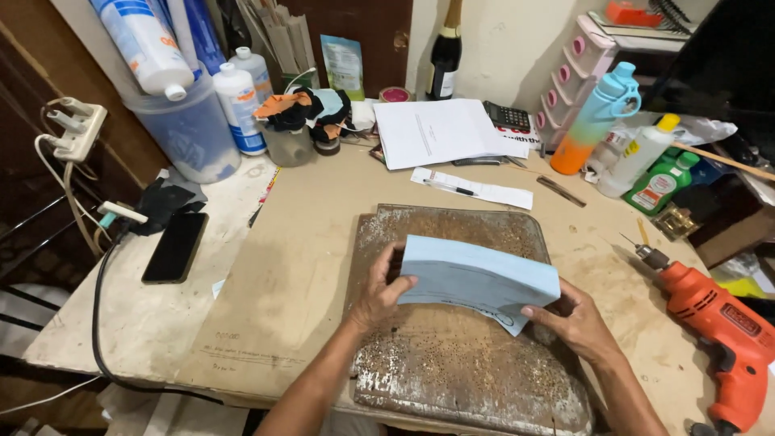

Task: Aligning a stack of blue paper forms, placing them on a metal tray, and using a hand drill on the stack.

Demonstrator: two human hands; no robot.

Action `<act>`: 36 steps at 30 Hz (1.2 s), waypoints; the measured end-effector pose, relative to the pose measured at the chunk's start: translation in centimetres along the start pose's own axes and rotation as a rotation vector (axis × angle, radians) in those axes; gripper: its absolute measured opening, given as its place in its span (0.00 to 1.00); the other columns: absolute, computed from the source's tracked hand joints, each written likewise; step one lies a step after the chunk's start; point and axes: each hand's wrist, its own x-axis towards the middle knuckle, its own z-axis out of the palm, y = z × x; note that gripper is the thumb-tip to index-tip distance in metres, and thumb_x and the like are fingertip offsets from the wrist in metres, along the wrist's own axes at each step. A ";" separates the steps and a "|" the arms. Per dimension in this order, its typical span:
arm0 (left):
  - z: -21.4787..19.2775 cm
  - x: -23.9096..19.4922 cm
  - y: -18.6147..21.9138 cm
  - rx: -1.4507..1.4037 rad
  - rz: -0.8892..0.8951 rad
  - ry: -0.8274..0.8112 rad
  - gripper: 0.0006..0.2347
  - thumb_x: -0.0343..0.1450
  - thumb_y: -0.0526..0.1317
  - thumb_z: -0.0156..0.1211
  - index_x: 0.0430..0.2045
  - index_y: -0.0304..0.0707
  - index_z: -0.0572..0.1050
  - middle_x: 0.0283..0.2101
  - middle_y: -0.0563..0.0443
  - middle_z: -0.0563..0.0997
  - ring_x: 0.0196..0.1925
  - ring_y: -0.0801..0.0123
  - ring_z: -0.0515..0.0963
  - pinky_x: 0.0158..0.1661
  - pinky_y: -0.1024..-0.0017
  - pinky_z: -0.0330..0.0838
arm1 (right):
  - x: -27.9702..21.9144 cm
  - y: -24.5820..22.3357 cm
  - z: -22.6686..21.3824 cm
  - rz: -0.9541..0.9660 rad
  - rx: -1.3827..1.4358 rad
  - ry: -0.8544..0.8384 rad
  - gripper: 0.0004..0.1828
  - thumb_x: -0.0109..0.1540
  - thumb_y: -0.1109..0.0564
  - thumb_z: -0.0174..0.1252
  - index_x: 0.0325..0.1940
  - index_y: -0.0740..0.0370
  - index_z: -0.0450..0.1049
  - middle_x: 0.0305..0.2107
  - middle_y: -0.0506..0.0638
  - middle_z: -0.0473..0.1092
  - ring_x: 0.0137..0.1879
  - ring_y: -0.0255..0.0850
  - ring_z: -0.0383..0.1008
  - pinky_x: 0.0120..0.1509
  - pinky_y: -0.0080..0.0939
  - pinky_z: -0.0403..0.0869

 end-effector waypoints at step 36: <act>1.0 21.0 6.0 0.688 -0.794 -0.814 0.29 0.68 0.51 0.66 0.66 0.55 0.65 0.66 0.43 0.72 0.69 0.49 0.69 0.63 0.48 0.67 | -9.5 -6.6 16.0 0.913 1.014 0.640 0.28 0.58 0.55 0.70 0.60 0.68 0.75 0.45 0.56 0.74 0.51 0.46 0.77 0.58 0.50 0.78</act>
